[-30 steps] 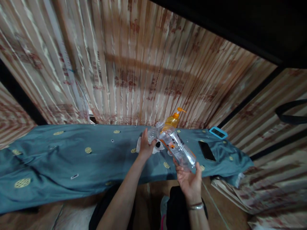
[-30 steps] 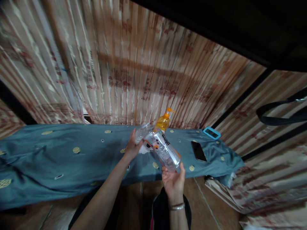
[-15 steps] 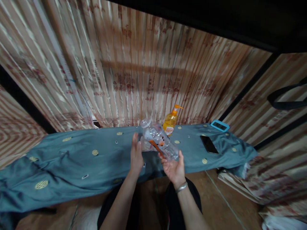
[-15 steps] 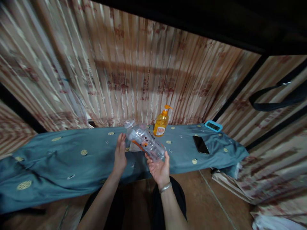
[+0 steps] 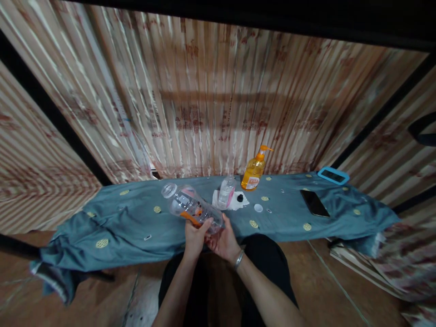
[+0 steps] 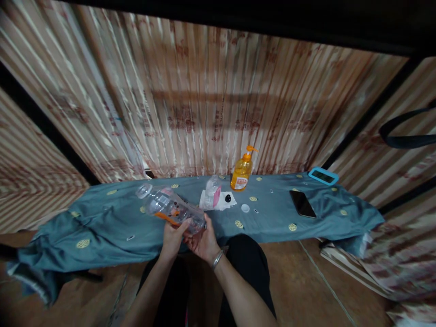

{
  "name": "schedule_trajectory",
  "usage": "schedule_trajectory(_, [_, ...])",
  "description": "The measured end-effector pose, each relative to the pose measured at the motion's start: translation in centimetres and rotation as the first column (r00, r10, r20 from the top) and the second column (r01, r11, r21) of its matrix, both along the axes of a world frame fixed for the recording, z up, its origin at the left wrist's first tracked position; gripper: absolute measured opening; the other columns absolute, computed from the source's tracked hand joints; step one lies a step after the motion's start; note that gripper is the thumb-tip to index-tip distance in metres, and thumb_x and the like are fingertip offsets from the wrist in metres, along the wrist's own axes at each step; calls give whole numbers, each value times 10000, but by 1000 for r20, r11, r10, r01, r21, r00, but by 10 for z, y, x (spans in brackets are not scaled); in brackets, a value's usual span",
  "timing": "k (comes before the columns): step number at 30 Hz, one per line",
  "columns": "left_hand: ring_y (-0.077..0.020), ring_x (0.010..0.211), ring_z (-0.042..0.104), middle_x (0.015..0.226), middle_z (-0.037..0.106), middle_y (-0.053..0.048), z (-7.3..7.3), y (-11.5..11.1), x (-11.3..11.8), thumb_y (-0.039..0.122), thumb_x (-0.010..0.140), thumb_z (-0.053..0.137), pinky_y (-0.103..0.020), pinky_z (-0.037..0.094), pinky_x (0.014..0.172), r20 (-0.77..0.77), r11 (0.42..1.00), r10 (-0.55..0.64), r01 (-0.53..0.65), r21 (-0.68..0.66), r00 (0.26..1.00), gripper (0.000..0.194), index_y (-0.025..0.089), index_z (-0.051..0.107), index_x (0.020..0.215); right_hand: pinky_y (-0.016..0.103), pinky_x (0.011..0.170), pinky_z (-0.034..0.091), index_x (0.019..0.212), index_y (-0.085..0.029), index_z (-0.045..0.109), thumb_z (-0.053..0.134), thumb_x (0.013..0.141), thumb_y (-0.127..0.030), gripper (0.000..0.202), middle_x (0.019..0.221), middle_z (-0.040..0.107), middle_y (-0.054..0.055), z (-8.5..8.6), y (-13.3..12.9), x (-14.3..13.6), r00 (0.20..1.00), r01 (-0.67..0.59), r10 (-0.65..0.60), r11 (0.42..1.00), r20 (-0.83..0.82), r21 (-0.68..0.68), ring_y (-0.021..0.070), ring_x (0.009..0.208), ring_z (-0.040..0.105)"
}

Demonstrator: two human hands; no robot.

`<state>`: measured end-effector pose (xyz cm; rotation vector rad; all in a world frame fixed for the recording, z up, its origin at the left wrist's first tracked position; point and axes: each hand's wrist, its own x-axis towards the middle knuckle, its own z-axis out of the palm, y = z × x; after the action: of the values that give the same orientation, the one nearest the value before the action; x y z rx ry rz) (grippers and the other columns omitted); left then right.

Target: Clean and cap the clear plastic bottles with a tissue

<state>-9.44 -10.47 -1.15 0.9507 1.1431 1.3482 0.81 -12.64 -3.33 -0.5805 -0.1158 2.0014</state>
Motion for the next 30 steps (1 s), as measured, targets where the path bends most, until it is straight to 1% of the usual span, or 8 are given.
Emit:
schedule_trajectory(4, [-167, 629, 674, 760, 697, -13, -1, -2, -17, 385, 466, 855, -290, 555, 606, -74, 994, 110, -112, -18, 991, 554, 184, 549, 883, 207, 463, 488, 1002, -122, 648, 279, 957, -691, 678, 664, 690, 81, -14, 3, -9, 987, -118, 119, 993, 105, -14, 137, 485, 614])
schedule_trajectory(10, [-168, 662, 688, 801, 703, -6, -10, -12, -18, 351, 473, 831, -299, 566, 631, -85, 993, 121, -121, 15, 989, 561, 200, 523, 917, 231, 482, 500, 945, -151, 618, 407, 970, -608, 504, 649, 687, 53, -33, -9, -14, 968, -69, 77, 997, 239, -43, 135, 463, 615])
schedule_trajectory(13, [-161, 652, 672, 772, 691, 7, -8, -14, -14, 337, 470, 843, -293, 557, 636, -134, 992, 127, -124, 27, 983, 565, 198, 516, 910, 217, 471, 488, 905, -145, 605, 567, 915, -570, 426, 653, 698, 60, -36, -23, -3, 930, -15, 6, 1000, 367, 20, 139, 475, 640])
schedule_trajectory(17, [-147, 668, 644, 792, 671, 13, -3, -5, -13, 368, 492, 836, -283, 526, 664, -229, 992, 117, -105, 63, 966, 568, 196, 517, 929, 205, 470, 493, 938, -146, 640, 800, 735, -471, 415, 759, 735, 66, -33, -37, 24, 792, 32, -171, 970, 587, 239, 129, 499, 661])
schedule_trajectory(22, [-147, 677, 616, 779, 640, 28, -8, 27, -17, 376, 485, 837, -283, 494, 673, -345, 980, 193, -166, 107, 918, 556, 210, 502, 896, 188, 430, 452, 943, -177, 673, 858, 640, -377, 407, 714, 697, -18, -30, -30, 62, 700, 143, -351, 922, 622, 359, 101, 482, 612])
schedule_trajectory(25, [-148, 667, 613, 772, 627, 42, -11, 50, -19, 357, 492, 832, -284, 490, 667, -383, 979, 201, -167, 119, 902, 557, 219, 496, 913, 204, 433, 452, 967, -172, 682, 846, 643, -408, 433, 694, 683, -21, -35, -23, 82, 585, 224, -477, 873, 656, 434, 109, 492, 603])
schedule_trajectory(27, [-152, 655, 605, 753, 612, 51, -11, 63, -19, 345, 489, 835, -287, 487, 657, -422, 977, 206, -164, 134, 883, 563, 227, 491, 919, 228, 442, 464, 972, -169, 672, 821, 648, -469, 466, 717, 691, -5, -43, -19, 96, 447, 277, -553, 833, 703, 479, 124, 499, 607])
schedule_trajectory(30, [-170, 689, 614, 767, 613, 41, -12, 78, -20, 324, 499, 830, -299, 493, 672, -471, 972, 228, -170, 163, 852, 538, 233, 489, 904, 286, 513, 512, 1032, -171, 654, 753, 688, -532, 508, 863, 730, 53, -53, -11, 118, 206, 279, -581, 806, 787, 522, 151, 546, 635])
